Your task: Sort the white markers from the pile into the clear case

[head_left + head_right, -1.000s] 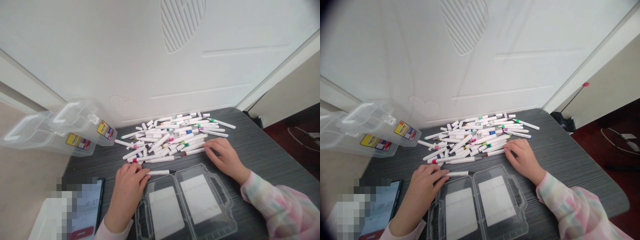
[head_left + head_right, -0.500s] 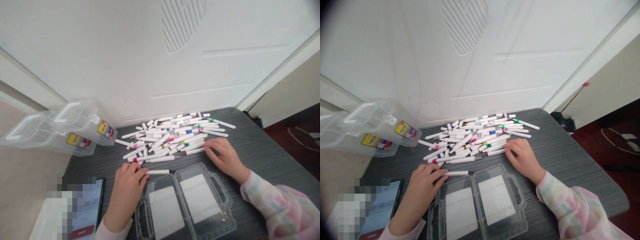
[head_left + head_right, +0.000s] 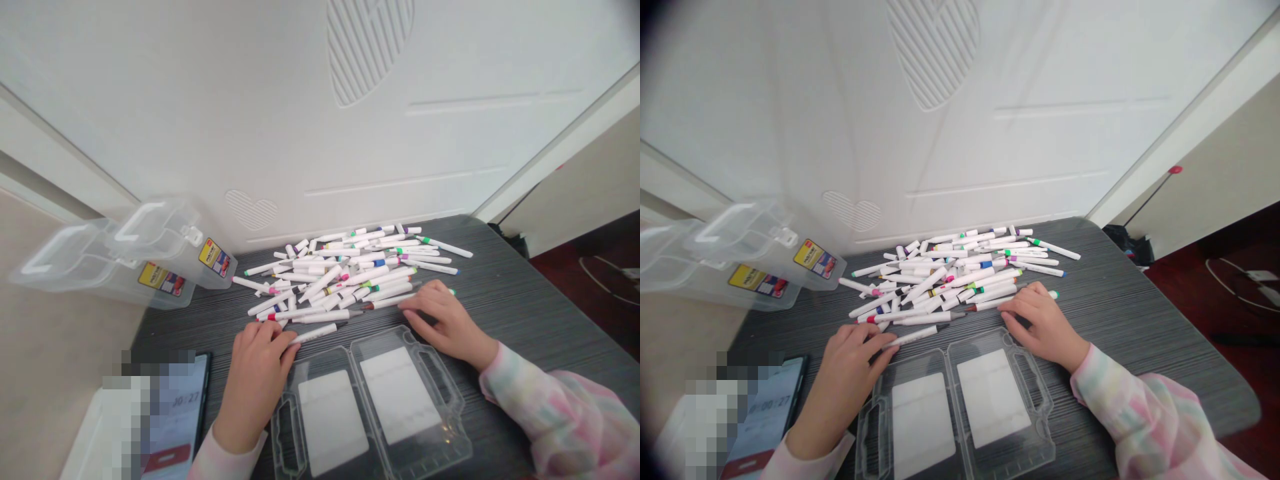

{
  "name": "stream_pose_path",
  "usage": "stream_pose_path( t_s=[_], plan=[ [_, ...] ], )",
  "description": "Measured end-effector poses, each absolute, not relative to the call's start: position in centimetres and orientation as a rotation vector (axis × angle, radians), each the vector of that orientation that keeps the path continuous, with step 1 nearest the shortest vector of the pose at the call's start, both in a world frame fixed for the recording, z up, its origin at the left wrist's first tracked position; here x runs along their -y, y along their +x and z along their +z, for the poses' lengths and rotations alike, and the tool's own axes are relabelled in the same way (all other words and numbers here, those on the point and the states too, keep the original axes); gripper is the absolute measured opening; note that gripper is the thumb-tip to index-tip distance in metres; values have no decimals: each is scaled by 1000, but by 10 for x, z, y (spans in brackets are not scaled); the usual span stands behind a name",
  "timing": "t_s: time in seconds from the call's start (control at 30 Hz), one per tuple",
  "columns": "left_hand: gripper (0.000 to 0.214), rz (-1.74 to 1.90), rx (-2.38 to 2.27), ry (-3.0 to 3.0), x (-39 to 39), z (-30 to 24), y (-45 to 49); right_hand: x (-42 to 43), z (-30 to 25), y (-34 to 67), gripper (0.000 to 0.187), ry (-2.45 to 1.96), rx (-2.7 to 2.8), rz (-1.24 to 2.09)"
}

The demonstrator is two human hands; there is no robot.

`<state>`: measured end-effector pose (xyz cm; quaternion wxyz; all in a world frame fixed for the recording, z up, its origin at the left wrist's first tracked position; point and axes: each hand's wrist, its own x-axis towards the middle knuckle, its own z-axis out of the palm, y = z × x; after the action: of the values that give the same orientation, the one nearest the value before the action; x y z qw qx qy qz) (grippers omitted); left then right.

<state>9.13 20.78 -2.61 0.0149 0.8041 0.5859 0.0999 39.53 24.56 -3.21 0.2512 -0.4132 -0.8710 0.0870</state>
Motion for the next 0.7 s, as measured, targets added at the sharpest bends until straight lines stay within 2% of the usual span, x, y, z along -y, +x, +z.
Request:
stream_pose_path(
  t_s=[0.23,0.7],
  plan=[
    [13,320,-1841,2506,-208,-26,92,-244,-33,392,6,-1096,2424,290],
    [12,393,-1738,2497,-210,-26,92,-243,-29,390,10,-1107,2545,373]
  ],
)
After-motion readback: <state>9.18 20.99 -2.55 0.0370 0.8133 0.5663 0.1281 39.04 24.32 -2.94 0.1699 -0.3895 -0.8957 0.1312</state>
